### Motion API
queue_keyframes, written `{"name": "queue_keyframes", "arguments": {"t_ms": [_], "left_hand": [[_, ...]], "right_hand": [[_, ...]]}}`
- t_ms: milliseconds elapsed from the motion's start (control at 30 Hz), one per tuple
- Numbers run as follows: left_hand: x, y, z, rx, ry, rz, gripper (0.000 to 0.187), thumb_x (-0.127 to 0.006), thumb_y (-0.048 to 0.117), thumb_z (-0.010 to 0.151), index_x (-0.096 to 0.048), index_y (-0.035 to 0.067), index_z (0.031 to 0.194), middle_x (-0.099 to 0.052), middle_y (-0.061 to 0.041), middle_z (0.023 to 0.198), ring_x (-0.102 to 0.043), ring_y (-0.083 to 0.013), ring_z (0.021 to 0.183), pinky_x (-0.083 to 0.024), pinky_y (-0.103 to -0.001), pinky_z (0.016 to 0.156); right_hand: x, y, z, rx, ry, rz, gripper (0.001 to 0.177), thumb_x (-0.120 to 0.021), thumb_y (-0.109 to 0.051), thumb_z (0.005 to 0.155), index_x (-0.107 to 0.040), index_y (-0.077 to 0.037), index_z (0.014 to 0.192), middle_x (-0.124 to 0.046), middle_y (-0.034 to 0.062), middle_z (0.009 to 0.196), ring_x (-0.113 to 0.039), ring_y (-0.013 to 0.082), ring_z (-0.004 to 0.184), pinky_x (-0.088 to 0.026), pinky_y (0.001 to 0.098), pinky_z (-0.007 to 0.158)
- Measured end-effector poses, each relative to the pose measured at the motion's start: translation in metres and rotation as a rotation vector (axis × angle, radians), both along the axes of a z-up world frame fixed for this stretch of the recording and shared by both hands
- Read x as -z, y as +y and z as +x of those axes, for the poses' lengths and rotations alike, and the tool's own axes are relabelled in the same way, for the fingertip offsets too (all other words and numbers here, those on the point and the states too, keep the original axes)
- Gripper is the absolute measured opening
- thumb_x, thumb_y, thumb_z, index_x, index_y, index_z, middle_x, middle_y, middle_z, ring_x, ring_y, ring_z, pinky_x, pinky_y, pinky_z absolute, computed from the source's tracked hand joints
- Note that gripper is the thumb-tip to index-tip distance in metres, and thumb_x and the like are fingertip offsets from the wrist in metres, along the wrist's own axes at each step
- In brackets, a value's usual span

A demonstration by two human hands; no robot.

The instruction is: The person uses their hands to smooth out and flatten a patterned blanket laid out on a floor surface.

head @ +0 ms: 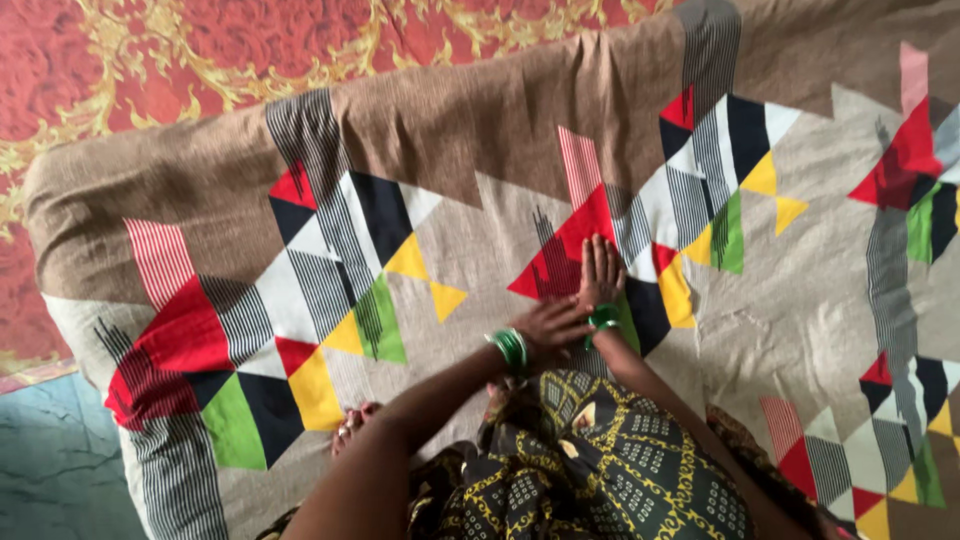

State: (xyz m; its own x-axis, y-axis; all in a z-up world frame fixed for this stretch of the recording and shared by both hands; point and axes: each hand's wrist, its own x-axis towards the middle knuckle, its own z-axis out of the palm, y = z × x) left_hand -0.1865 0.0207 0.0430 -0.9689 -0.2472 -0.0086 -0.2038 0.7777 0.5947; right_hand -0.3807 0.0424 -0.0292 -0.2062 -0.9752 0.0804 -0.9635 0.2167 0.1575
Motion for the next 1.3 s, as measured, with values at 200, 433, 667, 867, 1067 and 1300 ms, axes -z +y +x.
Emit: {"name": "queue_keyframes", "arguments": {"t_ms": [200, 433, 667, 867, 1067, 1300], "left_hand": [[0.040, -0.064, 0.020, 0.032, -0.109, -0.091, 0.078, -0.057, 0.058, 0.094, -0.030, 0.025, 0.160, -0.020, -0.001, 0.171, -0.018, -0.0241, 0.158, -0.015, -0.045, 0.128], [0.018, -0.173, 0.052, -0.227, -0.187, -0.248, 0.069, -0.057, 0.056, 0.094, -0.037, 0.033, 0.157, -0.027, 0.002, 0.168, -0.025, -0.0230, 0.153, -0.011, -0.058, 0.122], [0.017, -0.229, 0.107, -0.695, -0.222, -0.222, 0.080, -0.059, 0.060, 0.092, -0.032, 0.034, 0.163, -0.019, 0.002, 0.174, -0.008, -0.0324, 0.161, 0.001, -0.064, 0.126], [0.035, -0.131, 0.043, -0.653, -0.205, -0.089, 0.072, -0.061, 0.057, 0.094, -0.042, 0.025, 0.157, -0.038, -0.010, 0.159, -0.028, -0.0329, 0.151, -0.019, -0.057, 0.123], [0.074, 0.087, -0.070, 0.244, 0.559, -0.492, 0.075, -0.065, 0.045, 0.076, -0.045, 0.023, 0.145, -0.056, -0.003, 0.150, -0.053, -0.0226, 0.139, -0.039, -0.041, 0.117], [0.027, -0.032, -0.091, 0.217, -0.104, -0.095, 0.047, -0.054, 0.034, 0.104, -0.055, 0.012, 0.146, -0.059, -0.012, 0.148, -0.061, -0.0249, 0.133, -0.050, -0.041, 0.115]], "right_hand": [[-0.038, -0.005, 0.017, 0.077, -0.285, 0.099, 0.097, -0.070, -0.025, 0.078, -0.025, -0.011, 0.163, -0.022, 0.0098, 0.171, -0.018, 0.0288, 0.158, -0.013, 0.0497, 0.126], [-0.039, -0.004, 0.015, 0.028, -0.201, 0.085, 0.099, -0.065, -0.006, 0.075, -0.023, -0.008, 0.165, -0.020, 0.0111, 0.173, -0.015, 0.0295, 0.161, -0.011, 0.0480, 0.128], [-0.027, 0.002, 0.009, 0.046, -0.301, 0.090, 0.100, -0.063, -0.003, 0.071, -0.024, -0.008, 0.163, -0.022, 0.0132, 0.170, -0.018, 0.0308, 0.158, -0.013, 0.0493, 0.126], [-0.004, 0.050, -0.043, 0.169, -0.376, -0.300, 0.092, -0.054, 0.012, 0.086, -0.019, -0.004, 0.170, -0.027, 0.0168, 0.171, -0.022, 0.0370, 0.161, -0.022, 0.0502, 0.132], [-0.032, 0.107, -0.105, 0.491, -0.287, -0.123, 0.098, -0.067, 0.004, 0.066, -0.034, -0.014, 0.157, -0.029, 0.0122, 0.168, -0.019, 0.0398, 0.158, -0.018, 0.0590, 0.124], [-0.027, 0.112, -0.107, 0.579, -0.292, -0.131, 0.107, -0.066, 0.000, 0.068, -0.021, -0.010, 0.164, -0.026, 0.0150, 0.170, -0.023, 0.0360, 0.157, -0.021, 0.0567, 0.124]]}}
